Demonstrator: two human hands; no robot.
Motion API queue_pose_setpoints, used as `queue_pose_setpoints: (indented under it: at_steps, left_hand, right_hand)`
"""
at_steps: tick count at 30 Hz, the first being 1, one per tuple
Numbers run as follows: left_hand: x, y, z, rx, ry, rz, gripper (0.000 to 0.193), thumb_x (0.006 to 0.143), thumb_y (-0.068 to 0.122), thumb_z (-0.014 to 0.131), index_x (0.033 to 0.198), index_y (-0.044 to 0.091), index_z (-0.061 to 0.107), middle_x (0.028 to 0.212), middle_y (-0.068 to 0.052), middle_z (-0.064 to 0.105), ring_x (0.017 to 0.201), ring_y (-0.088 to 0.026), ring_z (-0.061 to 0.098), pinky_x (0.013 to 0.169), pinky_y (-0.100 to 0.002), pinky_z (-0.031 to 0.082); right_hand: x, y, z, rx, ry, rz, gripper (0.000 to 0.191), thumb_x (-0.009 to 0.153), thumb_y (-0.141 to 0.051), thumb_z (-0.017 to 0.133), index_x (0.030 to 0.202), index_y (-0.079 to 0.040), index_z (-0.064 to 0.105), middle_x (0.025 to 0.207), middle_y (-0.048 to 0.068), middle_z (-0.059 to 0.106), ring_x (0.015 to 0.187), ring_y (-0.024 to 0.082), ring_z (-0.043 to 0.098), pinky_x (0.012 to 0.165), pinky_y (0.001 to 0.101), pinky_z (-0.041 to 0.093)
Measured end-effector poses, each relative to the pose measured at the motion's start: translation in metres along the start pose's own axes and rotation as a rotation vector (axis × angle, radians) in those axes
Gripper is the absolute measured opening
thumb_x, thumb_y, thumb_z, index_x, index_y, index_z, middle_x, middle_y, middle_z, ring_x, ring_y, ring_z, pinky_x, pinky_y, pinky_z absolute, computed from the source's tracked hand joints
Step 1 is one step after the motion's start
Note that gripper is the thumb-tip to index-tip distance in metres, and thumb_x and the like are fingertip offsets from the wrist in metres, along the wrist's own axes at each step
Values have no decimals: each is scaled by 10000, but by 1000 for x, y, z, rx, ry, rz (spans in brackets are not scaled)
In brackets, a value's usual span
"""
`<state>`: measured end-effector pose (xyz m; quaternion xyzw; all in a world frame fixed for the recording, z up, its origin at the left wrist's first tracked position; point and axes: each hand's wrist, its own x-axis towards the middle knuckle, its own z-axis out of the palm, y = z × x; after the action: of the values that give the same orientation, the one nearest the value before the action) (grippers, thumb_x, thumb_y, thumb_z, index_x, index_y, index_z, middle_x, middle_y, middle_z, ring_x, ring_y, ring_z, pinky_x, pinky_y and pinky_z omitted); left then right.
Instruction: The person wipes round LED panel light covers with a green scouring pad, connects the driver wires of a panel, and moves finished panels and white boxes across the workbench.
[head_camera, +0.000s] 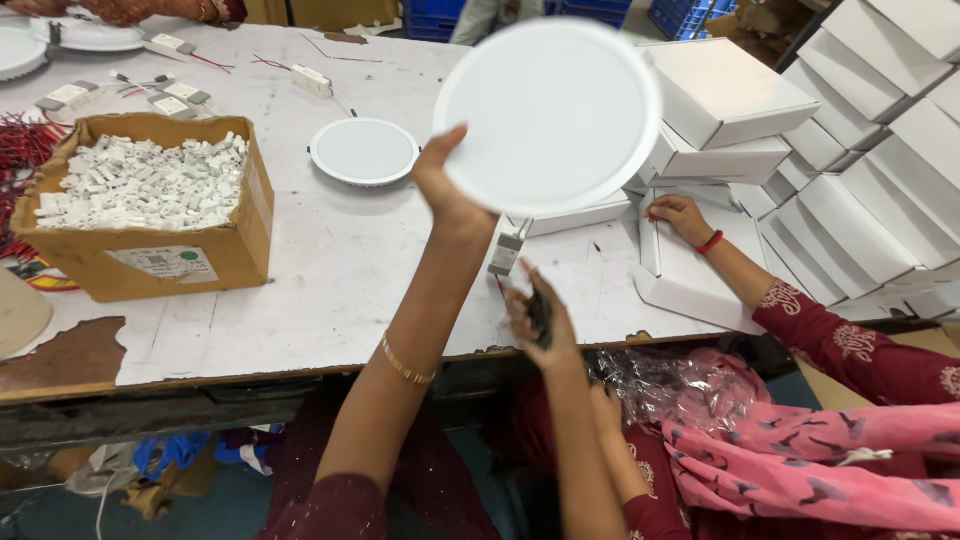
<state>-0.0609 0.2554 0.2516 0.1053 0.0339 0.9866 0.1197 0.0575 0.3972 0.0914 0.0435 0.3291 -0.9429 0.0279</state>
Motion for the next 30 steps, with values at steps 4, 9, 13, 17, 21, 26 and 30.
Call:
queue_pose_setpoints:
  at_steps: [4,9,13,17,21,26,30]
  left_hand:
    - [-24,28,-50,77,133,91,721,742,167,630,1407,-64,477,1355,-245,570,1266,-401,562,1082,-512,479]
    - [-44,45,-105,179,406,170,714,739,139,581,1418,-55,475,1384,-248,558,1286,-392,567,1071,-508,490]
    - [-46,54,-139,280,459,221,738,718,99,525,1451,29,479,1381,-200,561,1288,-367,562,1065,-501,503]
    - [-43,59,-164,335,429,234,781,682,47,506,1462,53,482,1370,-204,554,1263,-391,570,1046,-521,525]
    - [-35,47,-179,390,469,293,779,656,26,506,1434,19,531,1363,-205,602,1244,-382,607,1048,-479,540]
    - [-17,16,-177,467,542,338,740,647,9,541,1385,-10,590,1286,-217,653,1184,-376,640,1004,-424,551]
    - [-3,-4,-175,706,461,380,622,713,39,587,1335,28,598,1275,-180,637,1152,-309,609,977,-353,505]
  right_hand:
    - [31,-51,0,-222,239,-228,679,949,-318,615,1518,-196,266,1070,181,691,578,131,582,347,173,373]
    - [38,-60,-42,-293,289,-363,550,970,-296,644,1439,-68,469,933,132,678,517,86,536,346,170,377]
    - [-13,1,-38,-375,421,-424,373,991,-258,634,1272,-15,602,742,59,633,475,77,525,350,210,353]
    - [-47,-25,-8,-422,382,-376,384,1017,-274,609,1277,7,592,878,107,645,671,147,575,545,287,393]
    - [42,-217,-26,-1137,-541,-188,436,1090,-332,563,1326,33,599,1181,198,684,1080,265,667,964,423,504]
    - [70,-173,-72,-848,-476,165,509,1042,-347,574,1442,-45,482,1363,230,629,1180,335,657,1065,497,514]
    - [67,-96,-52,-684,-258,443,591,1002,-393,526,1466,-89,322,1400,262,584,1203,343,648,1044,463,535]
